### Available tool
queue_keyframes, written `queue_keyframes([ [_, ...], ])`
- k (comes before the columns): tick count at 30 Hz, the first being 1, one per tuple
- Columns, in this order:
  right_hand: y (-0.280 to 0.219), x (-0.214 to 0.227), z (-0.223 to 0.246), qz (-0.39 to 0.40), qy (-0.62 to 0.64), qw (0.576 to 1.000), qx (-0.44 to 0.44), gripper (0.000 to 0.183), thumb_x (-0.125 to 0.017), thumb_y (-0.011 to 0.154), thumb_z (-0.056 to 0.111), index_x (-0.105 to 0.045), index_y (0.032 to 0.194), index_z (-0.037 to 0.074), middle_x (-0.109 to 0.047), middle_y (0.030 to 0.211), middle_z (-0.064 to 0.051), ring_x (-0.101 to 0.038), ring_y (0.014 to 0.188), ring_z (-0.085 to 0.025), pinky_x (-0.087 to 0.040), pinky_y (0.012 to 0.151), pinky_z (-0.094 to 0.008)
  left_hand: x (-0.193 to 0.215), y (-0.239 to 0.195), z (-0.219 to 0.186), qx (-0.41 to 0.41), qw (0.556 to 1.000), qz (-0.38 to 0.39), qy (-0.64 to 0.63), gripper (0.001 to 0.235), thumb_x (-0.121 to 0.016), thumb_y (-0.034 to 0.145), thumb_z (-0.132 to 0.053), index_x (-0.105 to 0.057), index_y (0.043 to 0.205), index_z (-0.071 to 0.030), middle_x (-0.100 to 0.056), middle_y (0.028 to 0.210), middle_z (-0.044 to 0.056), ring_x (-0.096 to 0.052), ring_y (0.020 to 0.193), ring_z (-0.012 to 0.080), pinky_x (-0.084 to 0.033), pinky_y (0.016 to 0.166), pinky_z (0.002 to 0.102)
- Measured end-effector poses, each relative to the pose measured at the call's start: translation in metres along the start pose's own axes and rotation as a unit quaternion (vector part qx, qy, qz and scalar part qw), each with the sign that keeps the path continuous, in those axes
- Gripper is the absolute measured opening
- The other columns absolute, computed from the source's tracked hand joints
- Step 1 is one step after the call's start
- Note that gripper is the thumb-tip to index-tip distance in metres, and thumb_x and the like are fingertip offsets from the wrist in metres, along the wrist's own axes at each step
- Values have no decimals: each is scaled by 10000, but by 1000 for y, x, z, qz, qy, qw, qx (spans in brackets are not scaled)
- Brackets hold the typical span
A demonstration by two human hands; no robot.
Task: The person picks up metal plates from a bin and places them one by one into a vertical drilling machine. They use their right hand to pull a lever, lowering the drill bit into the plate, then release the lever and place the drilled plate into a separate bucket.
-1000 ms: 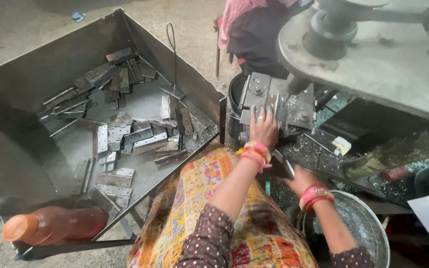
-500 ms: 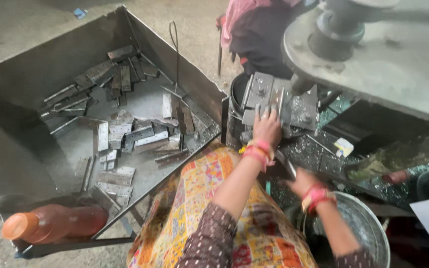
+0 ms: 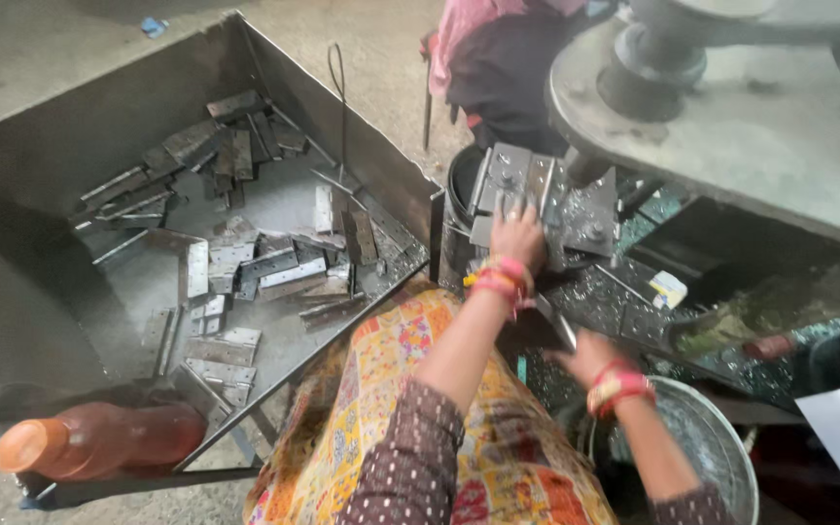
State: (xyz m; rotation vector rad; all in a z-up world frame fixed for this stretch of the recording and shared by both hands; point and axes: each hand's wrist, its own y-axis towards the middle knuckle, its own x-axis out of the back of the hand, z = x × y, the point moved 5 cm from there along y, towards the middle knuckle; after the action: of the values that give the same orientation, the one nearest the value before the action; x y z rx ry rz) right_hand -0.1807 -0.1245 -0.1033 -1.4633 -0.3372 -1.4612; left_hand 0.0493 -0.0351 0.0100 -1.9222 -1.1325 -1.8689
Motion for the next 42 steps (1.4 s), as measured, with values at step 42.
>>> queue_keyframes([
  [42, 23, 20, -33, 8, -38, 999, -26, 664, -665, 922, 679, -707, 952, 17, -725, 644, -164, -718, 604, -307, -588, 608, -440, 29, -410, 396, 604, 771, -16, 203, 415, -589, 1010, -236, -561, 1410, -125, -509, 1463, 167, -489, 1373, 360, -415, 1152, 582],
])
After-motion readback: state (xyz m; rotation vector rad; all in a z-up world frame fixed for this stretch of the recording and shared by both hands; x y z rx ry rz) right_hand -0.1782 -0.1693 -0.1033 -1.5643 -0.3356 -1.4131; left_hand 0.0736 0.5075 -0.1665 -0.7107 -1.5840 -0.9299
